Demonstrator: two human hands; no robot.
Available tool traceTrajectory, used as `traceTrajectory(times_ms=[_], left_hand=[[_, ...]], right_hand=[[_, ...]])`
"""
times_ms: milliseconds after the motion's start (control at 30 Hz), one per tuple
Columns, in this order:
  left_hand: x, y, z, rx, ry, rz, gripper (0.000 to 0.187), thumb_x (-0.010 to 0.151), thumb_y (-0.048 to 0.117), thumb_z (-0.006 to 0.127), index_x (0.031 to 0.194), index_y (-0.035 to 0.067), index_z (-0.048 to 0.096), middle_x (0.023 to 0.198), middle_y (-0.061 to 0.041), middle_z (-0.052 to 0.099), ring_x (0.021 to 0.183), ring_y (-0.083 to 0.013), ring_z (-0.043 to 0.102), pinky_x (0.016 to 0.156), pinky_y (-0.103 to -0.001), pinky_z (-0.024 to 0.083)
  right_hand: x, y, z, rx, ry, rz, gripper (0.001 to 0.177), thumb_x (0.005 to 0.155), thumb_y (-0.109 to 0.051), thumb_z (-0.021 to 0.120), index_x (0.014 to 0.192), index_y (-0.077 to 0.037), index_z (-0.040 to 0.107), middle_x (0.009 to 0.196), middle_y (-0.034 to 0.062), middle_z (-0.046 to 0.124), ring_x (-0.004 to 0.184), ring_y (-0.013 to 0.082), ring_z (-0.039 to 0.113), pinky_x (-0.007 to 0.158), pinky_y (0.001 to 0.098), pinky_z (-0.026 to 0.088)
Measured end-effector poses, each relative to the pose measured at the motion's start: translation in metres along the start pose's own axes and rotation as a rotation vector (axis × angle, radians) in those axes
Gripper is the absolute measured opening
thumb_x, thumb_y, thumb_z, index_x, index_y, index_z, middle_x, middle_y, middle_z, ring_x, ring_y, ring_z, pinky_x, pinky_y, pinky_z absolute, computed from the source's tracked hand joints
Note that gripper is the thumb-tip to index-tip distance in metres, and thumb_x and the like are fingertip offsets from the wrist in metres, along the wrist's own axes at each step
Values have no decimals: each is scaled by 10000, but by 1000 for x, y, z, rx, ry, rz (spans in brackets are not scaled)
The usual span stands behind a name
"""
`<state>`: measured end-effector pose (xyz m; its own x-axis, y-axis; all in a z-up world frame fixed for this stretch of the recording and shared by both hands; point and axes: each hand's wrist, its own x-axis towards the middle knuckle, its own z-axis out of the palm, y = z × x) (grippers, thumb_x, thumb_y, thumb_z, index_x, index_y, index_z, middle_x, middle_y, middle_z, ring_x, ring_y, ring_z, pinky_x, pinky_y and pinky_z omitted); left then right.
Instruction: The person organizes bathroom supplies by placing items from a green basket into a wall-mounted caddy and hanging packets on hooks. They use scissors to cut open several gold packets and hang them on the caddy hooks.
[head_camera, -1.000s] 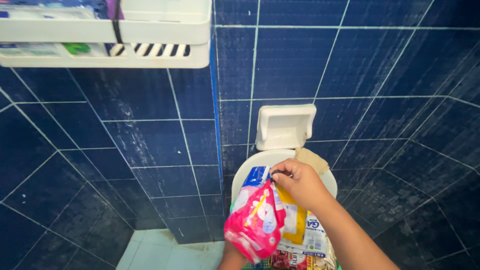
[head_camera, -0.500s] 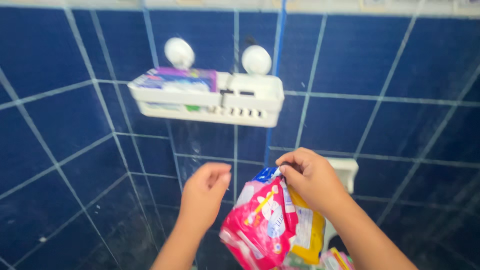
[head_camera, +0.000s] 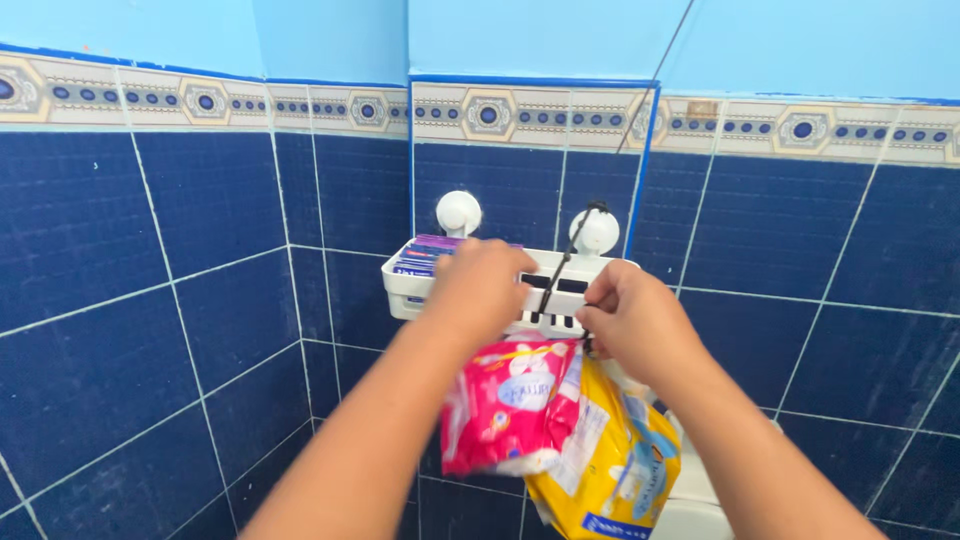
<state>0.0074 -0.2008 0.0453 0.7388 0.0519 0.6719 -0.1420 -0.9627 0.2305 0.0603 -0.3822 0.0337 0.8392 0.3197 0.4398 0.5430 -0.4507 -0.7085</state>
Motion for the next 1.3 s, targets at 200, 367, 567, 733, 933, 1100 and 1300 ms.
traceTrajectory(times_ms=[200, 367, 567, 733, 933, 1100, 1300], left_hand=[[-27, 13, 42, -85, 52, -62, 211, 860, 252, 714, 1046, 170, 772, 1142, -66, 681, 1179, -307, 575, 987, -521, 439], [-67, 10, 67, -283, 158, -107, 299, 796, 256, 764, 1084, 176, 770, 1163, -81, 671, 1171, -321, 554, 911, -532, 422], [-52, -1, 81, -335, 257, -58, 333, 845, 206, 729, 1173, 150, 732, 1089, -60, 658, 1099, -293, 593, 920, -489, 456], [-25, -2, 74, -92, 413, 92, 270, 849, 178, 732, 1115, 141, 759, 1032, -18, 658, 1084, -264, 560, 922, -481, 389], [-3, 1, 61, 1, 209, 17, 172, 812, 231, 761, 943, 123, 790, 1047, -27, 695, 1114, -261, 536, 917, -471, 366], [-2, 0, 61, -38, 194, 8, 136, 819, 208, 753, 916, 127, 802, 1000, -22, 714, 1100, -252, 542, 916, -464, 362], [-1, -4, 61, -75, 169, 8, 147, 811, 235, 759, 901, 127, 804, 993, -19, 714, 1102, -255, 540, 924, -465, 355]], right_hand=[[21, 16, 4, -95, -12, 60, 132, 865, -68, 748, 886, 2, 638, 717, 106, 720, 562, 170, 690, 514, 325, 557], [23, 22, 12, -61, 18, 84, 125, 870, -77, 739, 900, -9, 638, 713, 110, 724, 573, 168, 709, 531, 319, 575], [26, 9, 17, -64, 80, 31, 153, 840, -78, 767, 892, -9, 641, 732, 103, 721, 604, 175, 705, 553, 310, 570], [30, 1, 20, -189, 137, 15, 102, 845, -80, 741, 896, -32, 667, 755, 105, 732, 642, 193, 731, 613, 344, 571], [36, 6, 30, -340, 238, -195, 110, 807, -91, 755, 874, -34, 688, 845, 152, 717, 771, 308, 714, 699, 416, 552], [44, 5, 38, -411, 270, -198, 88, 806, -86, 732, 869, -36, 696, 881, 175, 714, 827, 351, 700, 726, 446, 546], [42, 1, 44, -460, 213, -145, 74, 824, -109, 720, 865, -47, 718, 839, 170, 722, 821, 342, 708, 744, 451, 552]])
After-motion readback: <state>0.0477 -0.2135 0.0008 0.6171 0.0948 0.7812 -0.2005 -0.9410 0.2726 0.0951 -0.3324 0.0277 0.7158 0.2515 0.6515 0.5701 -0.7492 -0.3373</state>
